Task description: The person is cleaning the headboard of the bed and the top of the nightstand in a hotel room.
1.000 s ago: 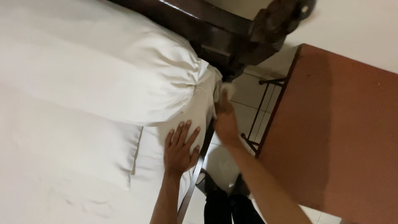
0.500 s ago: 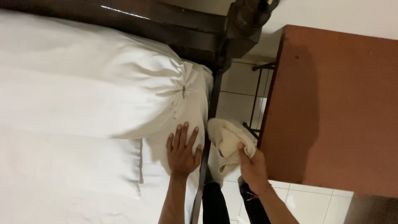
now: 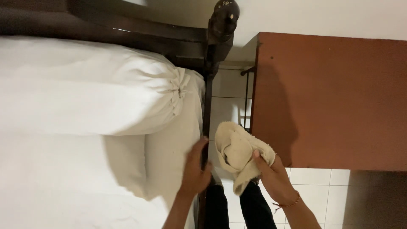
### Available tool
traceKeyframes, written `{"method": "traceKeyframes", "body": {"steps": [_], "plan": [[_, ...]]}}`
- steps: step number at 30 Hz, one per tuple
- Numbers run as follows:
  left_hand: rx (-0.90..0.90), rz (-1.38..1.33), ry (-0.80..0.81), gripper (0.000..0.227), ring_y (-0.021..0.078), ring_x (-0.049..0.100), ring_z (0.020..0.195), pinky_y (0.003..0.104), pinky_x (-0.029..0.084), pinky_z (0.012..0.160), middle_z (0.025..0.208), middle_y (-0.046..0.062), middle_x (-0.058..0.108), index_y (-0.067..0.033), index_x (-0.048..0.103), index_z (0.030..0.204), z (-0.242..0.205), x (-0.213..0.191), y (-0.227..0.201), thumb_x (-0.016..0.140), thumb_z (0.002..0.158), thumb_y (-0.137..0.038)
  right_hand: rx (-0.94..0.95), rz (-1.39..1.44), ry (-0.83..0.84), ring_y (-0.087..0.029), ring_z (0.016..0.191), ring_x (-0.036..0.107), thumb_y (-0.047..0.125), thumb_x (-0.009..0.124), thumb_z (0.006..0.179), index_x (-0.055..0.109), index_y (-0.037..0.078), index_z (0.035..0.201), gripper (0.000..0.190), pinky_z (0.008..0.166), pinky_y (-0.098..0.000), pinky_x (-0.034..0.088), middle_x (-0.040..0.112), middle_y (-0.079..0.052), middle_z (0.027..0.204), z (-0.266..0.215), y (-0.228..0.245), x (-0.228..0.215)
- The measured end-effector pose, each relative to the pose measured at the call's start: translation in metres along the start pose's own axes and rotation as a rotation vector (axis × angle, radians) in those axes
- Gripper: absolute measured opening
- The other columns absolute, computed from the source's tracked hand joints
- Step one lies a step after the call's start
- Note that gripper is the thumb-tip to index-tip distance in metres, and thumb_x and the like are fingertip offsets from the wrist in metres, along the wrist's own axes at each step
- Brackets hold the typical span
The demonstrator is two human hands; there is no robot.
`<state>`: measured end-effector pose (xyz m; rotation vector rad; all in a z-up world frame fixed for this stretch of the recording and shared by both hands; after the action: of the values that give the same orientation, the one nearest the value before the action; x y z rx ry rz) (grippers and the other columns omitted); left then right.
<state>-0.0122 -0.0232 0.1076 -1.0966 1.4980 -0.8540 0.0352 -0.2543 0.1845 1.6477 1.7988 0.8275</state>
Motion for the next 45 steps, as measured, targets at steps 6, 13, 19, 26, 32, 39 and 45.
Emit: {"method": "traceKeyframes", "body": {"steps": [6,13,19,26,32,39,45], "plan": [[-0.11,-0.305,0.238,0.067,0.0297,0.038,0.145,0.043,0.051,0.106,0.162,0.009,0.019,-0.0079,0.052,0.136,-0.026,0.017,-0.049,0.085,0.078,-0.007,0.101,-0.172,0.106,-0.012,0.093,0.066,0.035,0.043,0.104,0.066,-0.001,0.126,0.048,0.083,-0.0282,0.056,0.077,-0.008,0.102,-0.019,0.009,0.0],[-0.42,-0.613,-0.007,0.048,0.0248,0.062,0.119,0.034,0.052,0.102,0.134,0.015,0.066,-0.0035,0.06,0.142,-0.034,0.032,0.011,0.07,0.096,-0.014,0.166,-0.228,0.034,-0.013,0.093,0.064,0.033,0.048,0.104,0.071,-0.002,0.124,0.047,0.082,-0.0316,0.054,0.077,-0.01,0.102,-0.041,0.003,-0.019],[-0.755,-1.189,0.184,0.053,0.0194,0.064,0.113,0.035,0.054,0.099,0.129,0.009,0.066,-0.0046,0.05,0.146,-0.041,0.019,-0.006,0.061,0.097,-0.021,0.197,-0.011,0.071,-0.015,0.11,0.067,0.025,0.057,0.097,0.066,-0.001,0.127,0.041,0.097,-0.0343,0.052,0.075,-0.009,0.116,-0.06,-0.018,-0.027],[-0.625,-1.09,0.181,0.056,0.0206,0.066,0.113,0.034,0.055,0.099,0.127,0.013,0.067,0.002,0.053,0.141,-0.052,0.007,0.012,0.068,0.089,-0.01,0.178,-0.01,0.073,-0.019,0.1,0.066,0.009,0.055,0.093,0.072,-0.006,0.116,0.033,0.093,-0.0361,0.053,0.076,-0.012,0.102,-0.065,-0.076,-0.077],[-0.382,-0.256,0.351,0.04,0.0231,0.069,0.101,0.034,0.057,0.09,0.114,0.014,0.072,-0.0018,0.07,0.118,-0.047,-0.036,-0.092,0.08,0.083,-0.02,0.254,-0.298,0.169,-0.019,0.098,0.068,0.005,0.062,0.088,0.069,-0.004,0.117,0.032,0.096,-0.0353,0.053,0.075,-0.011,0.101,-0.068,-0.053,-0.071],[-0.199,-0.027,0.549,0.04,0.0267,0.061,0.114,0.04,0.048,0.1,0.126,0.007,0.067,-0.0075,0.067,0.117,-0.066,-0.039,-0.196,0.081,0.083,-0.025,0.186,-0.159,0.551,-0.024,0.119,0.065,0.009,0.089,0.065,0.047,0.008,0.148,0.093,0.106,-0.038,0.051,0.068,-0.013,0.122,-0.053,-0.041,-0.031],[-0.19,-0.631,0.228,0.051,0.0323,0.065,0.13,0.051,0.05,0.108,0.14,0.016,0.06,-0.0039,0.053,0.124,-0.054,-0.037,-0.15,0.08,0.086,-0.025,0.099,-0.193,0.516,-0.021,0.112,0.066,0.015,0.09,0.072,0.062,0.0,0.134,0.07,0.099,-0.0393,0.055,0.072,-0.009,0.116,-0.04,-0.085,-0.04]]}}
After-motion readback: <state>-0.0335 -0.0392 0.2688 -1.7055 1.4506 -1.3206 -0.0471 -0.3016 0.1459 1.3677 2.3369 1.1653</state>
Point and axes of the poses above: each hand's wrist, its own z-axis towards the middle knuckle, its own x-axis out of the palm, y = z × x, the point moved 2 cm from there along z, towards the middle knuckle
